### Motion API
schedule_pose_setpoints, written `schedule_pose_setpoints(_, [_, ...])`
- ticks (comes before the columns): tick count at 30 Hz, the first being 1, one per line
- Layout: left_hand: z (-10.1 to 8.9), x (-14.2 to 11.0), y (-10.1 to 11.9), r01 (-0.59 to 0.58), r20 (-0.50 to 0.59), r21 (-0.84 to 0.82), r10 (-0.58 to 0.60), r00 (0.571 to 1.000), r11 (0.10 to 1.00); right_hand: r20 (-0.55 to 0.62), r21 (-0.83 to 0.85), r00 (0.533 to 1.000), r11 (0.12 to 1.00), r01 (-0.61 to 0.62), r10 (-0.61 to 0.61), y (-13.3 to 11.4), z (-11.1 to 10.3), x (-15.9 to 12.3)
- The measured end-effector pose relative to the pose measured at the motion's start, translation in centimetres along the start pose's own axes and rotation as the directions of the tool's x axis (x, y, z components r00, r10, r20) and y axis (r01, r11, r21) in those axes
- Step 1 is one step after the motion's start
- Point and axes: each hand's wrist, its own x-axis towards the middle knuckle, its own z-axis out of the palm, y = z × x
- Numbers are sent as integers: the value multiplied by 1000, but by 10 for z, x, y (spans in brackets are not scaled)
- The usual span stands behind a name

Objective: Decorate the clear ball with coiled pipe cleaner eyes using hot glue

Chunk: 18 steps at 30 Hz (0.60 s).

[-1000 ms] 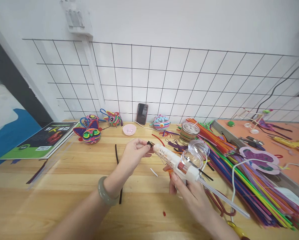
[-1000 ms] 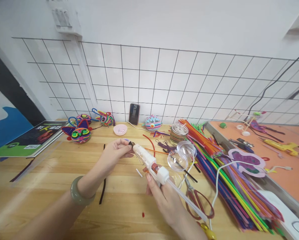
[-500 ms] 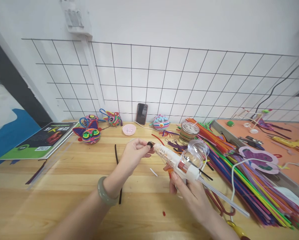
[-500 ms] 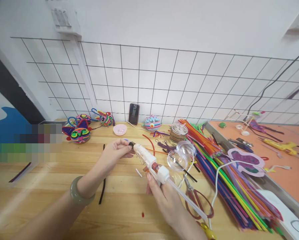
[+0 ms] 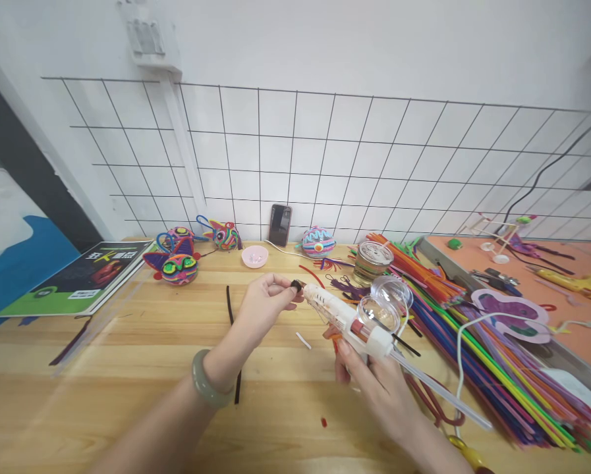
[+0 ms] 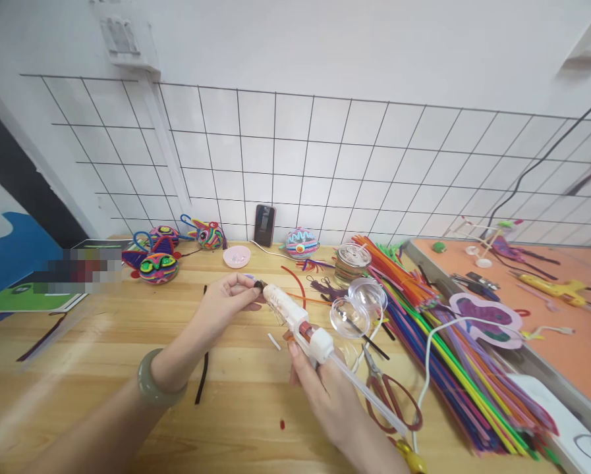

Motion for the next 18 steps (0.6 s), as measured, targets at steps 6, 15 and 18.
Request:
schedule_pose_setpoints(6, [0, 1, -1, -16, -19, 5, 16, 1000, 1000, -7, -52, 1000, 998, -18, 18, 4, 1, -2])
schedule_pose_setpoints(15, [0, 3, -1, -49, -45, 68, 52, 998, 996, -52, -23, 998, 999, 33, -35, 4, 5, -2])
schedule_pose_setpoints(18, [0, 1, -1, -67, -41, 88, 70, 997, 994, -37, 0, 999, 1000, 24, -24, 1, 6, -2])
